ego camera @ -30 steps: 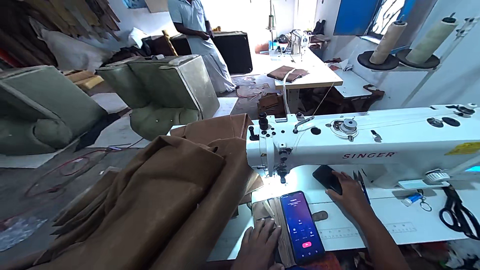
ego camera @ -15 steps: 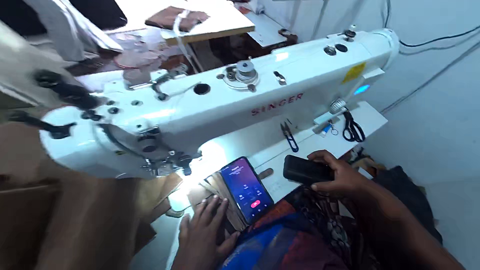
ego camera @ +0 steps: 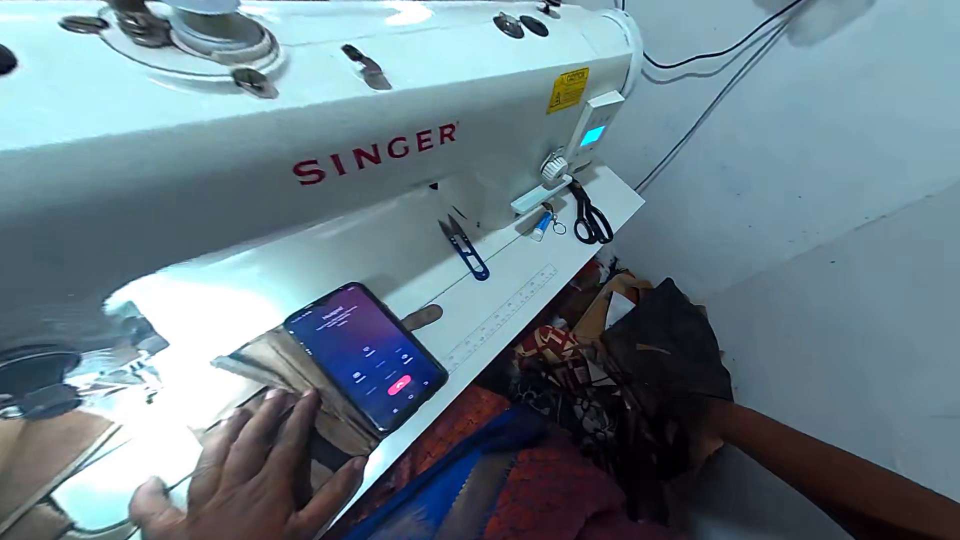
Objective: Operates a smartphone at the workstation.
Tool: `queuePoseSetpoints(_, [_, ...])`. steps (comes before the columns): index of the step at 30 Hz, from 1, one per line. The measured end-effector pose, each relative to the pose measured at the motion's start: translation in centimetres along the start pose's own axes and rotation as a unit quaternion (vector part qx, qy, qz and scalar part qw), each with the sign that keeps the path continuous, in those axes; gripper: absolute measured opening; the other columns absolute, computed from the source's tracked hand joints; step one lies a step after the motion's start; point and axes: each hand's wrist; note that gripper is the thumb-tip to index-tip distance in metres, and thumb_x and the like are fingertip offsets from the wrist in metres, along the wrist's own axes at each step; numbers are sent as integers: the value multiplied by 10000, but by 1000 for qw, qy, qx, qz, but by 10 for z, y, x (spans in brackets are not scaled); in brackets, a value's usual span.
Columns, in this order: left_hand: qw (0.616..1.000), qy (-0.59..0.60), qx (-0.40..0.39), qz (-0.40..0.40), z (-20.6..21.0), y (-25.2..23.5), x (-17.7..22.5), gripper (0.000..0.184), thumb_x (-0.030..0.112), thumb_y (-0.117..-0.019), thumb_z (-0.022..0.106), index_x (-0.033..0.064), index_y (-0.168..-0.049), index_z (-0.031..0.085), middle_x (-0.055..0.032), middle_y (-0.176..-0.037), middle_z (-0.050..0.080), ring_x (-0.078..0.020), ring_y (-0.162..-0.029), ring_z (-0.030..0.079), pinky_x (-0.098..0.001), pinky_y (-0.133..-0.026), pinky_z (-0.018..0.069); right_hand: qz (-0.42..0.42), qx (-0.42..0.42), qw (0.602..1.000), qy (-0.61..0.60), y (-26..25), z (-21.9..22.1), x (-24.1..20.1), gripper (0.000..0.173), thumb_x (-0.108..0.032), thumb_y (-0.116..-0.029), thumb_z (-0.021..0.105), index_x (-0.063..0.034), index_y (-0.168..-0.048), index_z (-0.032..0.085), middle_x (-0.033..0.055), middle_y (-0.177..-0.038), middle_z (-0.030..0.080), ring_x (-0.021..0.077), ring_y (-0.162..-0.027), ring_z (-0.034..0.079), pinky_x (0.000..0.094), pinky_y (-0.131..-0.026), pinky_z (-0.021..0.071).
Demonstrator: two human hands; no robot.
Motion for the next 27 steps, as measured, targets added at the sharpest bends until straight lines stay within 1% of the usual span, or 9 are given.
queuePoseSetpoints(4, [1000,2,0,-3,1,2,0,907,656,-898,514,64,-1576,398,-267,-1622,332,-563,-1508,193,-834,-1082,90,-51,83,993,-60,-87,47,79,800,-226,-884,792,-69,-1517,329,359,-1426,453,538,-1243,531,662,-992,452])
queuePoseSetpoints(9, [1000,-18,21,-4,4,3,3,923,713,-898,444,85,-1575,411,-250,-1615,359,-544,-1503,236,-839,-1073,94,16,154,972,-175,-127,98,74,866,-377,-877,791,-76,-1531,309,341,-1496,384,508,-1274,528,624,-1007,478])
queuePoseSetpoints(15, [991,-68,114,4,20,4,3,896,739,-876,354,118,-1492,547,-172,-1551,490,-459,-1462,393,-839,-1050,177,75,176,971,-143,-151,132,54,949,-413,-851,812,-29,-1549,296,343,-1509,387,517,-1247,558,638,-971,503])
queuePoseSetpoints(18, [987,-71,143,5,22,3,4,858,722,-867,423,134,-1475,566,-182,-1541,496,-455,-1447,415,-796,-1069,234,90,118,988,-34,-135,100,39,719,-433,-909,726,-7,-1436,486,332,-1402,525,528,-1216,572,717,-943,463])
queuePoseSetpoints(19, [987,-58,152,9,22,4,5,861,728,-867,448,122,-1467,571,-202,-1539,489,-478,-1441,409,-775,-1080,253,90,113,989,3,-114,79,20,581,-409,-940,687,18,-1324,596,324,-1317,599,525,-1183,594,727,-922,458])
queuePoseSetpoints(21, [988,-7,150,19,16,8,6,885,744,-868,495,92,-1463,569,-242,-1554,456,-527,-1453,360,-777,-1091,251,87,99,990,49,-60,25,-34,432,-310,-999,623,37,-1255,643,294,-1305,622,490,-1216,588,691,-959,450])
queuePoseSetpoints(23, [990,76,116,12,3,16,9,847,716,-887,526,105,-1472,559,-220,-1579,429,-509,-1486,308,-767,-1113,238,12,164,985,59,-35,-17,-72,383,-289,-1024,573,31,-1216,656,293,-1264,642,494,-1191,609,700,-935,473])
queuePoseSetpoints(25, [985,157,75,3,-14,29,13,674,609,-956,545,134,-1431,603,-148,-1525,517,-394,-1463,406,-683,-1146,300,-160,284,945,29,-13,-42,-105,399,-328,-1025,594,55,-1098,680,299,-1090,678,496,-1051,655,694,-861,498])
queuePoseSetpoints(27, [981,190,41,13,-28,47,21,483,443,-1019,545,117,-1356,660,-100,-1383,651,-316,-1344,563,-616,-1114,395,-355,443,823,-11,-14,-47,-138,392,-352,-985,644,38,-998,693,229,-910,693,419,-865,696,616,-757,554])
Point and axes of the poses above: each hand's wrist, its own y-axis away from the middle knuckle, its own z-axis out of the palm, x = y × z
